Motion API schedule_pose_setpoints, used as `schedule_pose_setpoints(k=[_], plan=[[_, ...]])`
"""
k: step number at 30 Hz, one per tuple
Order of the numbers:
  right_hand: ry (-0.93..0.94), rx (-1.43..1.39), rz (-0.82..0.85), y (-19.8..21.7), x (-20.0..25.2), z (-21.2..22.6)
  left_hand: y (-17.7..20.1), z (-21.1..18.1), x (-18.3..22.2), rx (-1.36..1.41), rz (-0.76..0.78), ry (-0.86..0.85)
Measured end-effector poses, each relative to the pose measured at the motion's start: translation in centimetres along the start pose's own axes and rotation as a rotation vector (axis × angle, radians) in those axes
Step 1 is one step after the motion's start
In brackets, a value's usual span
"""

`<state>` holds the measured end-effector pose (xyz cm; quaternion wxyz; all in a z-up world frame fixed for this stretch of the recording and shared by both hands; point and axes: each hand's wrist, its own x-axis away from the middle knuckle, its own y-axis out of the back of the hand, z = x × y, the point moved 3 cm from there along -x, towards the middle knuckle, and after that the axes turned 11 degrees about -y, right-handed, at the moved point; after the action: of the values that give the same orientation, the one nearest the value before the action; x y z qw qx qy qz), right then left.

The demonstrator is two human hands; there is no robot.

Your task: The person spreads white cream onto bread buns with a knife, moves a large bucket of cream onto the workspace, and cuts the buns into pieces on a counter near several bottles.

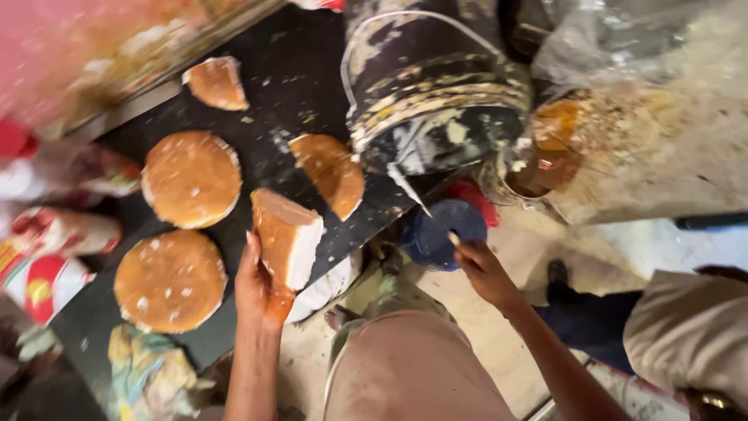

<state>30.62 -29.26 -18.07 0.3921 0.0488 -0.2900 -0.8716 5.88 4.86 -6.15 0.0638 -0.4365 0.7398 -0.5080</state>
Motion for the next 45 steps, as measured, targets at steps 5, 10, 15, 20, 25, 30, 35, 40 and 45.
schedule_pose_setpoints(k=[5,10,15,20,25,30,35,40,45], plan=[[-0.566,-0.622,0.318,-2.5,4.5,-0.5,1.8,0.1,-0.8,0.142,0.015,0.041],[0.187,-0.580,0.363,-5.7,2.7,10.5,2.7,2.4,0.0,0.062,-0.021,0.124],[0.486,-0.135,0.231,-6.3,1.7,17.3,2.8,2.4,2.0,0.137,0.044,0.189],[0.382,0.058,0.306,-4.4,4.5,17.0,3.1,0.8,3.5,0.117,0.054,0.167],[0.230,0.256,0.272,-1.0,6.3,15.3,3.7,-0.4,3.9,0.123,0.064,0.133],[0.361,0.124,0.252,0.6,4.2,17.8,3.3,-0.8,3.4,0.074,0.131,0.145],[0.420,0.227,0.354,0.9,3.8,20.7,2.6,-0.6,3.1,0.014,0.107,0.133],[0.577,0.513,0.190,2.4,3.2,22.0,2.2,-0.3,2.5,0.007,0.116,0.105],[0.748,0.628,-0.020,3.6,-0.8,21.2,1.6,0.6,2.1,-0.041,0.114,0.144]])
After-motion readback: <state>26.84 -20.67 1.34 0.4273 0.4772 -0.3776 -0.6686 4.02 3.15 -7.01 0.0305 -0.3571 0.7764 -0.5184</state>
